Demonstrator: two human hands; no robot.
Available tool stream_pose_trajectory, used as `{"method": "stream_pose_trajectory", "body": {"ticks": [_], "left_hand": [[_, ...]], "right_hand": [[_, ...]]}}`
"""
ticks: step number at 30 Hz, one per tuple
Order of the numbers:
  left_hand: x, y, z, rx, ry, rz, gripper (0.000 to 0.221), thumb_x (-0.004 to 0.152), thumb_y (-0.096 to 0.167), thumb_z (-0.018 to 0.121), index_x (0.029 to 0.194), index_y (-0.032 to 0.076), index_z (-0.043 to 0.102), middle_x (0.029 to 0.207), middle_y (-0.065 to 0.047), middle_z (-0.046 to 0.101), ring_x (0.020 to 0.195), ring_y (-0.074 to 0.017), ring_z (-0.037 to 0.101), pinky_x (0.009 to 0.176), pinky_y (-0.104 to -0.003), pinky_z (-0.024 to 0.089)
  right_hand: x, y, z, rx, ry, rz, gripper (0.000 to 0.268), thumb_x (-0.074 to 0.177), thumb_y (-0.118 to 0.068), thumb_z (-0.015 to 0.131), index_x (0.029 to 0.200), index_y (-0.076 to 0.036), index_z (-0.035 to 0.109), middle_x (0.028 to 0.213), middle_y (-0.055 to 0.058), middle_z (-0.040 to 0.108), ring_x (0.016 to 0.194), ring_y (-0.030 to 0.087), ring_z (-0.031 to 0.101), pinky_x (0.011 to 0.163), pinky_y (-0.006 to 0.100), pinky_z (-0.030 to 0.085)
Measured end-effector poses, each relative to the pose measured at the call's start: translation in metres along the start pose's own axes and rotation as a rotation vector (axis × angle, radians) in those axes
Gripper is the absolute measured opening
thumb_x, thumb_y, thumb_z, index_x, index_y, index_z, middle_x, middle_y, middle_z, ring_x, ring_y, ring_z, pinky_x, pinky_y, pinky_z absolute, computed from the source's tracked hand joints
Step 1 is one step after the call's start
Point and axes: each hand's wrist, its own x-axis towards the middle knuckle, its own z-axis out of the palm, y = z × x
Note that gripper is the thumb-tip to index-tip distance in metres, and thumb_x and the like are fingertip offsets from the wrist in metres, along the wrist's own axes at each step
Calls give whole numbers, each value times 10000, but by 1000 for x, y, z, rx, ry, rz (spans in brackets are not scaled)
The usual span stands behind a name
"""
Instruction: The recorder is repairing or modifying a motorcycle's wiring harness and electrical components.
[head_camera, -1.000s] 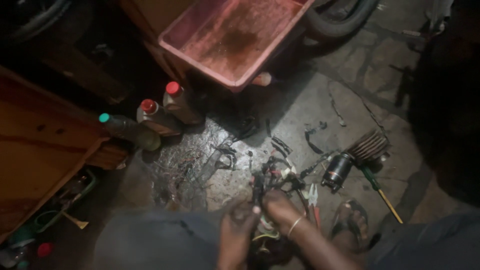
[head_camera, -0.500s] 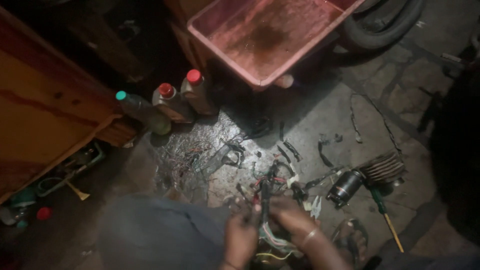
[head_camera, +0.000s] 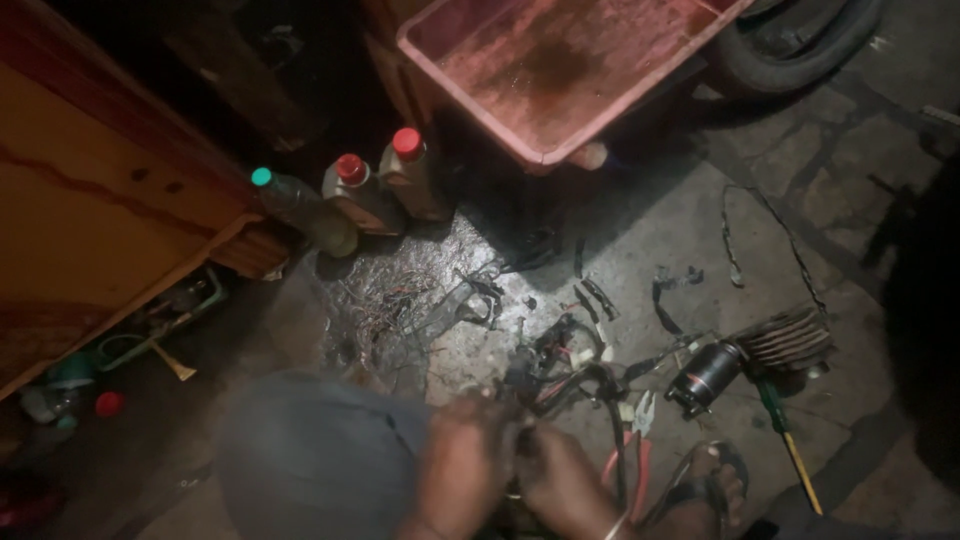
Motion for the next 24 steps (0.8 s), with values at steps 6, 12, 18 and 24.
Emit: {"method": "stream_pose_trajectory", "body": {"ticks": [6,12,18,24], "left_hand": [[8,9,32,270,-548,127,205,890,42,641,1081,41,718,1078,-174,700,948,-360,700,783,-443,571],[24,34,-2,-36,-138,229,221,850,248,763,1001,96,813,1040,-148,772,885,-295,734,732,-371,590],[0,-61,55,-462,-311,-921,215,895,263,694,999,75,701,958,-150,785,816,-214,740,710,-353,580],[-25,-62,77,-361,-231,-425,288,822,257,754,992,27,718,897,-151,771,830,-244,742,765,-385,584]], "right_hand": [[16,68,9,101,141,-132,356,859,-45,657,1214,-15,654,1121,118,725,1038,209,689,892,327,550],[26,124,-4,437,349,81,236,950,-103,610,1145,-2,697,1050,102,690,931,189,665,810,320,554],[12,8,-18,645,320,327,179,929,-144,689,1043,-23,755,887,118,726,742,216,662,657,358,532],[54,95,-20,-194,304,-41,179,858,-172,778,973,-37,755,857,72,756,767,181,695,672,333,544]]}}
